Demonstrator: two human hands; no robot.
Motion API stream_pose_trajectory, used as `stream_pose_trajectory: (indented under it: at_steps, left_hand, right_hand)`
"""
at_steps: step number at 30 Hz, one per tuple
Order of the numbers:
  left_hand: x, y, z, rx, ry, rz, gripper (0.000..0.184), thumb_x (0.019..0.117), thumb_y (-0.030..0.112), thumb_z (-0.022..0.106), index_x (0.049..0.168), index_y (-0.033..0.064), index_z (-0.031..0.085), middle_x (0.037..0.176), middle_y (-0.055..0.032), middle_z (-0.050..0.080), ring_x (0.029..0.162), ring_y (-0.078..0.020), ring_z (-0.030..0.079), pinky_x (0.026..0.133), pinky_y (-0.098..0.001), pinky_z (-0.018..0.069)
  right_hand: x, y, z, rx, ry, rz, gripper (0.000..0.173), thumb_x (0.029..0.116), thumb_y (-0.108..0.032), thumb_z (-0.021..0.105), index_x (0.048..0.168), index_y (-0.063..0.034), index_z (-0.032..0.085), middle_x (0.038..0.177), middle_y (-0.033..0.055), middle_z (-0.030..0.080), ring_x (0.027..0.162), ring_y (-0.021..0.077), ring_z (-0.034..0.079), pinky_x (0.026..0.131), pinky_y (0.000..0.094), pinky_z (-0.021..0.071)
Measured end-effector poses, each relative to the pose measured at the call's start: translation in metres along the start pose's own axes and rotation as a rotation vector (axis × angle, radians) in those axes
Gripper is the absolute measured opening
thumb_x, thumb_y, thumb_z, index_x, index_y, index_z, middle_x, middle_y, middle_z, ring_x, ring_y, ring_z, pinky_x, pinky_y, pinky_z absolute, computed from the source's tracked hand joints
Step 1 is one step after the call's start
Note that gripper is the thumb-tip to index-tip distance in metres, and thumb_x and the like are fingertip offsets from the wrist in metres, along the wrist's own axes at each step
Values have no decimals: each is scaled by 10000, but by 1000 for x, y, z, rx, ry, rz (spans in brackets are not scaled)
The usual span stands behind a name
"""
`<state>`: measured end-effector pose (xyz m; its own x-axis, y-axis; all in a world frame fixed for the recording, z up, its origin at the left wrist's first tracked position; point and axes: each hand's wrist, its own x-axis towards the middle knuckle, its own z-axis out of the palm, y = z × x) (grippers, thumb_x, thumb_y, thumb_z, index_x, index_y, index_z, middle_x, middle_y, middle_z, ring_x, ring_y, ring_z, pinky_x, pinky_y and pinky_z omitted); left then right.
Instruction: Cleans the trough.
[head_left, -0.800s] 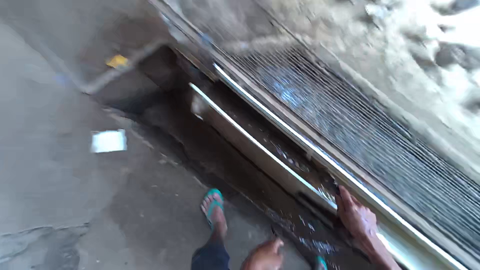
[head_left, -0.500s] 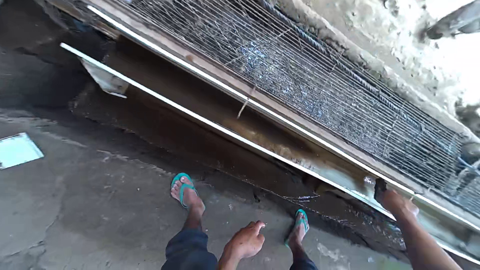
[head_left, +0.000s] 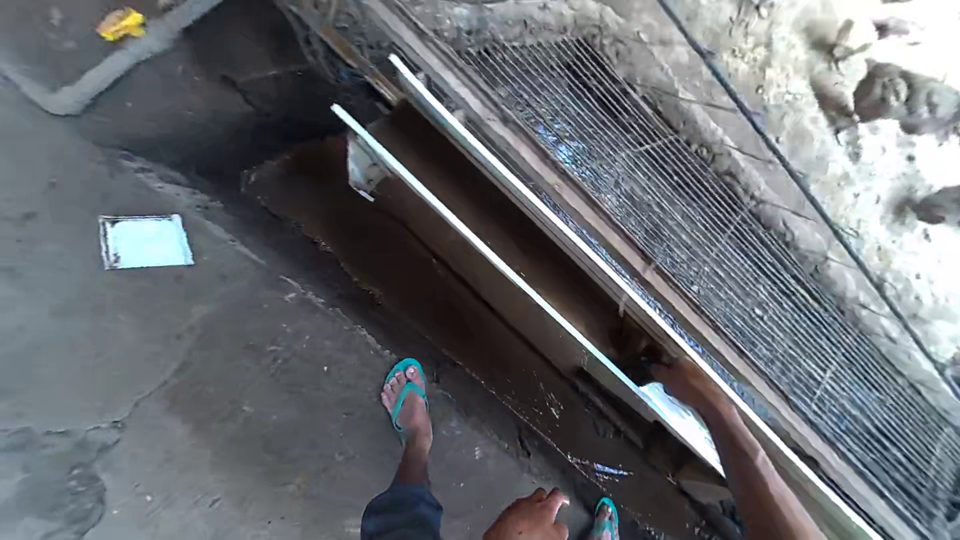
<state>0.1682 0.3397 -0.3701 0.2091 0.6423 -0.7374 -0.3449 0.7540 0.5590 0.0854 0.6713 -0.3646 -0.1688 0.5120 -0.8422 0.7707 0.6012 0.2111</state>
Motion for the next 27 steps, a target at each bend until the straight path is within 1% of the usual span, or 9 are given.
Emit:
stream_pose_trajectory:
  at_steps: [6, 13, 15, 17, 19, 22, 24, 26, 27]
  left_hand:
    - [-44, 5, -46, -44, 67, 68, 472, 1078, 210, 423, 1537, 106, 454, 1474, -263, 514, 1318, -431, 546, 1079, -618, 425]
    - [-76, -9, -87, -92, 175, 112, 474, 1080, 219, 427, 1538, 97, 450, 1458, -262, 532, 1283, -438, 573, 1054, -629, 445]
    - [-80, -19, -93, -108, 194, 96, 479, 1073, 224, 438, 1538, 110, 451, 1439, -260, 546, 1265, -436, 583, 1038, -636, 453]
    - [-79, -31, -93, -115, 204, 95, 482, 1066, 214, 459, 1533, 96, 452, 1446, -274, 532, 1262, -447, 581, 1033, -643, 453]
    - [-76, -39, -89, -102, 210, 89, 480, 1067, 219, 460, 1530, 95, 458, 1455, -270, 529, 1273, -438, 578, 1044, -633, 451]
    - [-72, -42, -82, -64, 213, 48, 475, 1065, 225, 462, 1522, 96, 466, 1434, -268, 545, 1266, -433, 582, 1032, -634, 458]
    - [-74, -35, -78, -56, 199, -9, 474, 1068, 218, 453, 1525, 91, 458, 1455, -260, 530, 1278, -422, 575, 1042, -621, 455]
    - [-63, -32, -66, -69, 180, -34, 475, 1060, 207, 462, 1524, 107, 467, 1456, -237, 541, 1279, -391, 584, 1061, -595, 457]
    - [-54, -33, -56, -73, 163, -35, 479, 1052, 201, 468, 1523, 117, 472, 1436, -231, 557, 1257, -382, 597, 1053, -589, 466]
  right_hand:
    - [-48, -190, -26, 19, 117, -231, 474, 1088, -357, 465, 1323, 25, 620, 1353, 279, 608, 1299, 417, 570, 1085, 620, 422]
    - [-50, -386, -42, 240, 205, -481, 475, 1092, -352, 476, 1301, 51, 618, 1302, 288, 623, 1229, 416, 599, 1049, 601, 445]
    - [-44, -433, -50, 292, 200, -514, 492, 1061, -387, 512, 1302, 29, 617, 1262, 284, 641, 1168, 431, 627, 991, 647, 476]
    - [-48, -473, -57, 338, 185, -543, 485, 1043, -409, 536, 1294, -1, 611, 1120, 238, 650, 932, 354, 632, 816, 573, 507]
    - [-52, -508, -61, 404, 172, -594, 452, 1035, -383, 558, 1286, -11, 614, 1060, 207, 647, 855, 312, 618, 766, 530, 518]
    - [-49, -540, -59, 529, 165, -681, 419, 1037, -375, 535, 1273, -34, 599, 1031, 179, 633, 817, 284, 607, 713, 499, 506]
    - [-48, -532, -56, 595, 179, -774, 428, 1067, -368, 490, 1255, -6, 620, 1098, 196, 658, 913, 295, 647, 803, 508, 530]
    - [-54, -476, -48, 514, 248, -906, 431, 1104, -330, 440, 1273, 4, 654, 1217, 230, 678, 1128, 347, 665, 989, 546, 516]
    - [-54, -429, -37, 445, 325, -953, 406, 1104, -333, 445, 1261, -27, 661, 1132, 214, 703, 1063, 353, 688, 944, 562, 539]
